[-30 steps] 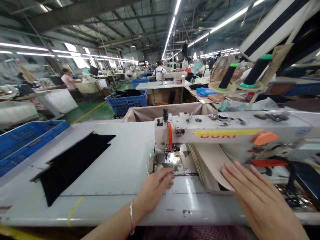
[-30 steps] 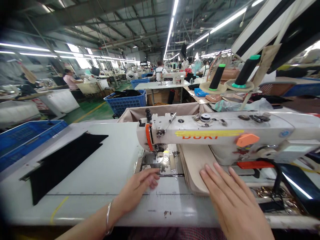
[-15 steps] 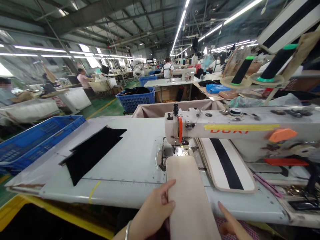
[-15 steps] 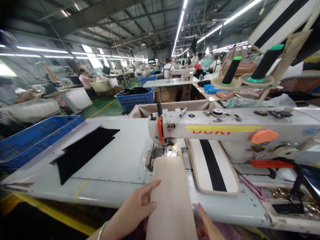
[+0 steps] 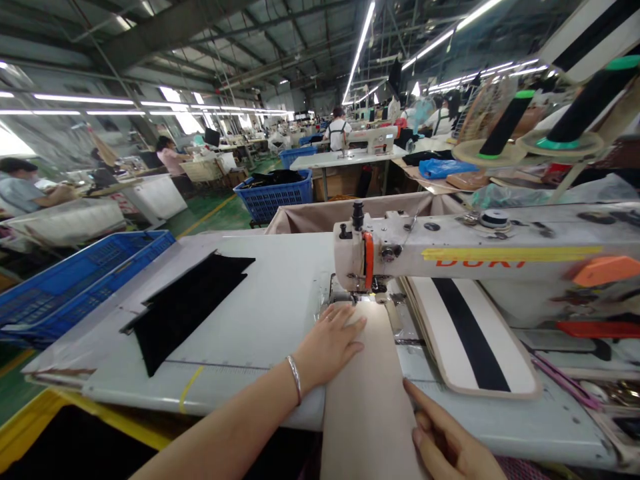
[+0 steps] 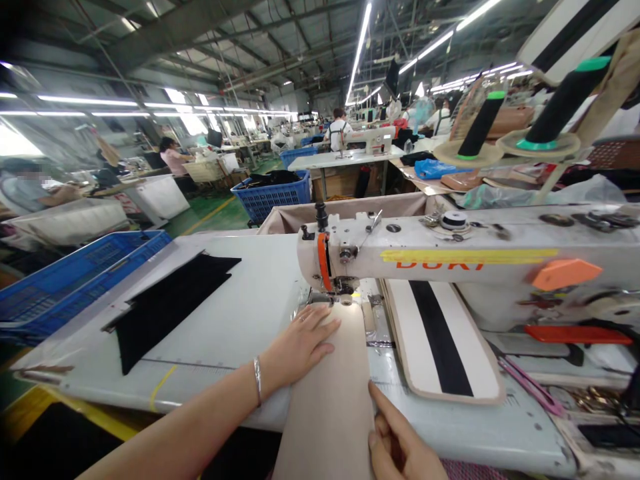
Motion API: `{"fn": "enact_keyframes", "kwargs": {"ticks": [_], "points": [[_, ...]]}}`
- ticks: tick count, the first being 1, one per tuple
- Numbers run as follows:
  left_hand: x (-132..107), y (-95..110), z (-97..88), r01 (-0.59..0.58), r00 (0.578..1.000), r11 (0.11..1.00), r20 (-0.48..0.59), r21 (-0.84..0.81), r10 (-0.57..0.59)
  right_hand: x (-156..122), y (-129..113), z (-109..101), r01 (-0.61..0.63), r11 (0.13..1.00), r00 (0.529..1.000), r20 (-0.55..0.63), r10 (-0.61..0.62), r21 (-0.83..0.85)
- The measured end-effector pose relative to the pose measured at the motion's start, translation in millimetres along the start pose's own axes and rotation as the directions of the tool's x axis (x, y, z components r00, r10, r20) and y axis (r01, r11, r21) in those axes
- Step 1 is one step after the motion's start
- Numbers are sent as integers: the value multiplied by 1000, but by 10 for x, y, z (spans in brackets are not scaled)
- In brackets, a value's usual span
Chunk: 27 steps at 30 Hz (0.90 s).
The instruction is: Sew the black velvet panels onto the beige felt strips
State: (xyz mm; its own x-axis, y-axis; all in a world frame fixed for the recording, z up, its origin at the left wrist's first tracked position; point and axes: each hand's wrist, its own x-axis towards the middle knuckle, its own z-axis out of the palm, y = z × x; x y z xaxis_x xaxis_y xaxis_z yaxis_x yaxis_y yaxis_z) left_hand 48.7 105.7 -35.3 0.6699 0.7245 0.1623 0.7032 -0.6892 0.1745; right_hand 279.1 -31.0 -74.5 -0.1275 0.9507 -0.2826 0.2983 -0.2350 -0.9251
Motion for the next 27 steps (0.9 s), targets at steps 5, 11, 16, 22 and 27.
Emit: {"fn": "enact_keyframes", "kwargs": {"ticks": [5, 11, 16, 22, 27], "points": [[108, -74, -5, 18, 999, 1000, -32, 5, -18, 93, -85, 23, 88, 992, 994, -52, -93, -95], [136, -103, 20, 15, 999, 999, -48, -34, -17, 166, -27, -24, 164, 944, 982, -42, -183, -286], [146, -89, -13, 13, 998, 988, -56, -151, -22, 228, -65, -116, 419, 620, 833, 9, -553, -664], [-139, -897, -497, 330, 944, 936, 15, -126, -330, 677, -388, 19, 474, 223, 608, 133, -783, -852], [-904, -1761, -974, 748, 664, 644, -154, 161, -732, 1078, -292, 159, 403, 207, 645, 117, -755, -891]]}}
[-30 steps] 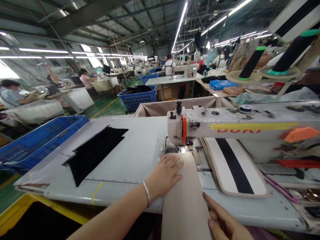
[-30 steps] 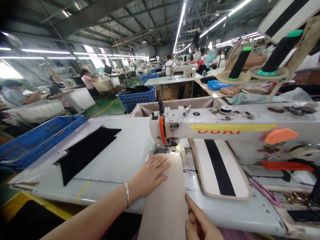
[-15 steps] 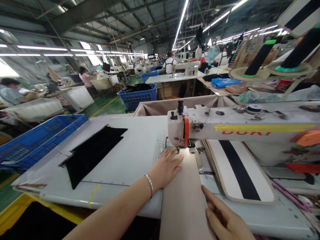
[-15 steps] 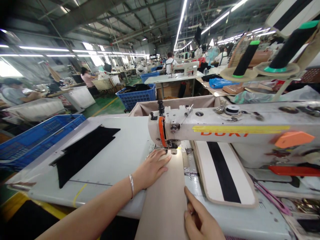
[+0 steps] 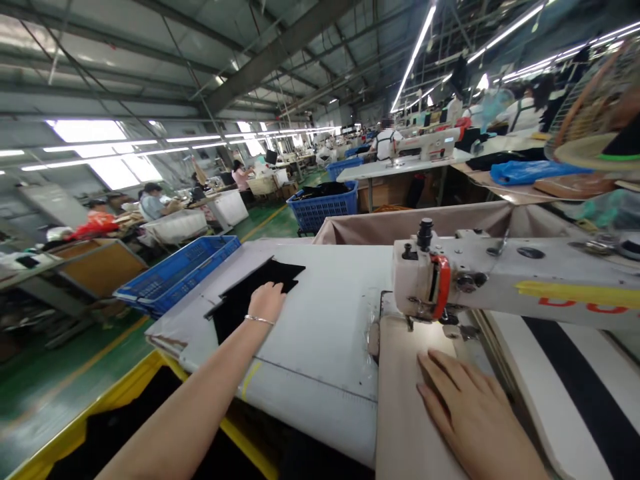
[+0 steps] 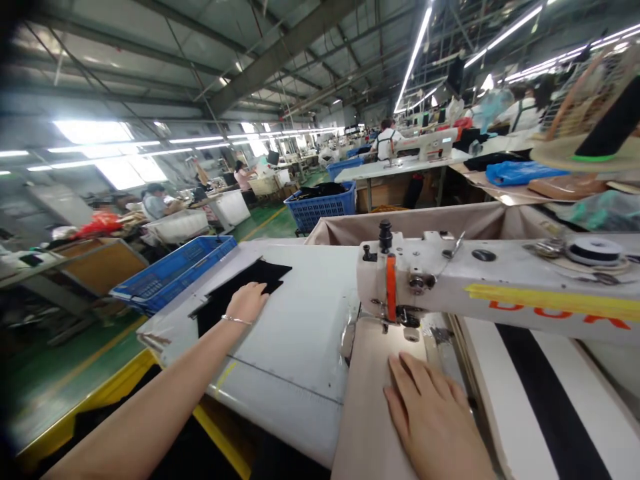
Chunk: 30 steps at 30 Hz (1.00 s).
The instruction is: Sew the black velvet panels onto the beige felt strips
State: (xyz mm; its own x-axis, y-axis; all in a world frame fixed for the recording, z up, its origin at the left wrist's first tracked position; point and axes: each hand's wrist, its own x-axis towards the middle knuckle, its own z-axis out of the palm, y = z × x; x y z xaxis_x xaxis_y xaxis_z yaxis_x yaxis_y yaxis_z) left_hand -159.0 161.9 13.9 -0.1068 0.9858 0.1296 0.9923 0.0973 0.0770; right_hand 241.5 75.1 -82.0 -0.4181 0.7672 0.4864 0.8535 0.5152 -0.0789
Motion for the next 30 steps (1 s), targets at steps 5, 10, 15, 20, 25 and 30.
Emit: {"fn": "enact_keyframes", "kwargs": {"ticks": [5, 10, 15, 20, 25, 30], "points": [[10, -457, -86, 102, 994, 989, 15, 110, -104, -62, 64, 72, 9, 1000, 1000, 13, -9, 3], [169, -378, -557, 76, 997, 991, -34, 109, -73, 29, 65, -9, 15, 1000, 998, 68, -14, -9], [-164, 271, -602, -138, 917, 953, 329, -270, 226, 175, 19, -80, -4, 1000, 993, 115, 6, -17], [-543, 1095, 78, -455, 806, 763, 153, -458, 572, 204, -22, -124, -4, 1000, 994, 113, 2, 16], [-219, 1399, 472, -509, 845, 798, -12, -322, 535, 206, -36, -166, -22, 999, 994, 108, 19, 33], [-41, 1292, 153, -442, 859, 749, 9, -494, 512, 216, -51, -193, -35, 999, 995, 92, 31, 41]]}}
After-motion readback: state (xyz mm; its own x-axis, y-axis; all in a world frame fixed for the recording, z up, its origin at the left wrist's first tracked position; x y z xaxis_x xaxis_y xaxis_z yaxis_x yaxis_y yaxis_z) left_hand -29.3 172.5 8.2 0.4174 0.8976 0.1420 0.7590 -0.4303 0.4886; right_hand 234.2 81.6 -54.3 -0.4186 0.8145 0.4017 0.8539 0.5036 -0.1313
